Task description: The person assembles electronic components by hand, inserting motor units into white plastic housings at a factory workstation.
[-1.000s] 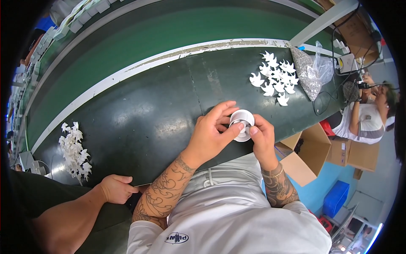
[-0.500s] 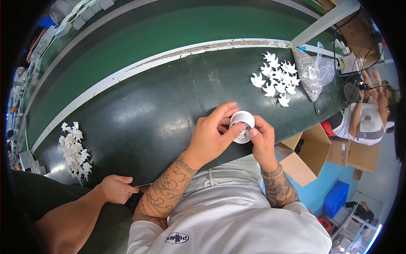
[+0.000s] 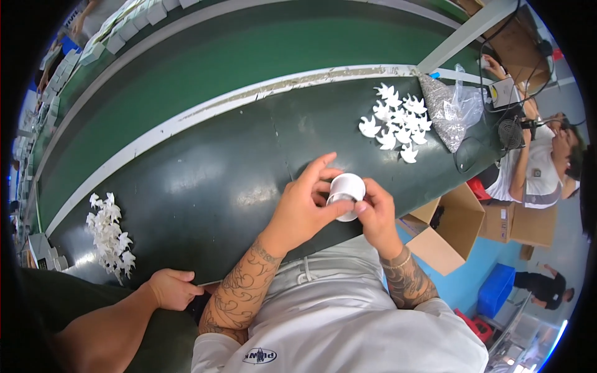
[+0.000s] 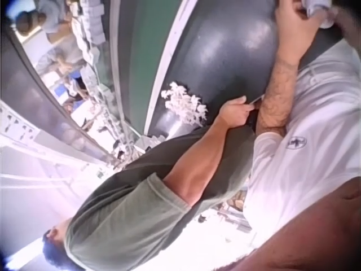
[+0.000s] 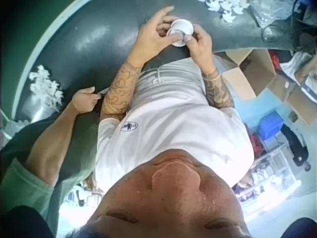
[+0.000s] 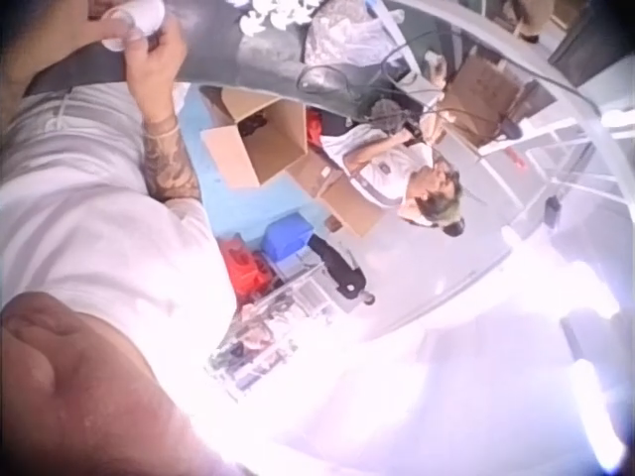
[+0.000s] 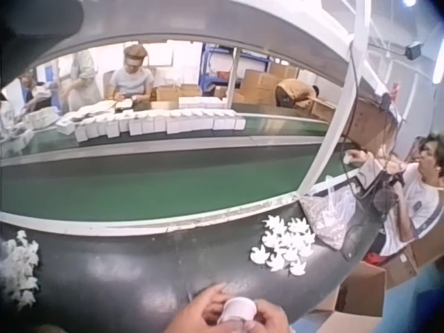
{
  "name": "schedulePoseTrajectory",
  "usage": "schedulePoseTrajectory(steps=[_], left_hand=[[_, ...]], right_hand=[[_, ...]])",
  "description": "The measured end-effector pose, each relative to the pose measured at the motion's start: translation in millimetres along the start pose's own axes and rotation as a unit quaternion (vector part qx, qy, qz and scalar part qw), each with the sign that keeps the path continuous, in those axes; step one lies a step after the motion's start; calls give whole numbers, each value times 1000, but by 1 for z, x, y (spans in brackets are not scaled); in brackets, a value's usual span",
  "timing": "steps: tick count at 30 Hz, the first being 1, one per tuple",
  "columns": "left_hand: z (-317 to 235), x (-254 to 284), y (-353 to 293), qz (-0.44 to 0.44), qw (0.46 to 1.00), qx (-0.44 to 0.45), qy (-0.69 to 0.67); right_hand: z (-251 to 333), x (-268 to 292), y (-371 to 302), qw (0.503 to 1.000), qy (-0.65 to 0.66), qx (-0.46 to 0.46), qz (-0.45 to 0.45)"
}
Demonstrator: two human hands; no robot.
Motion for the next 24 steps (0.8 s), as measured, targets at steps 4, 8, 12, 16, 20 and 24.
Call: schedulePoseTrajectory(steps=[4,8,12,16,20,24], left_hand=[[-3,-3,-2,46,995,-39,73],[-5,-5,-1,60,989,-76,113],[5,-9,-2,3,978,-141,153],[12,4,-7,-83,981,-123,128],[-6,-6,-2,-43,973,-159,163],[-2,-14,3,-7,954,-186,236]], right_hand=[[-3,1,0,991,-112,73,-22],[-2,2,-2,989,-131,53,-37],[-3,3,-5,992,-116,27,-40],[-6,-11,-1,998,-34,15,-41],[-7,-4,0,997,-21,33,-74],[-2,4,-1,994,-44,48,-89]])
Point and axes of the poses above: each hand's wrist, its own y-axis towards the middle knuckle, its own x-axis out of the back of the hand, z = x × y, the point moved 4 cm from there along y, towards the middle knuckle, and after that the axes turned 2 degrees about y, right-handed, at the moved point
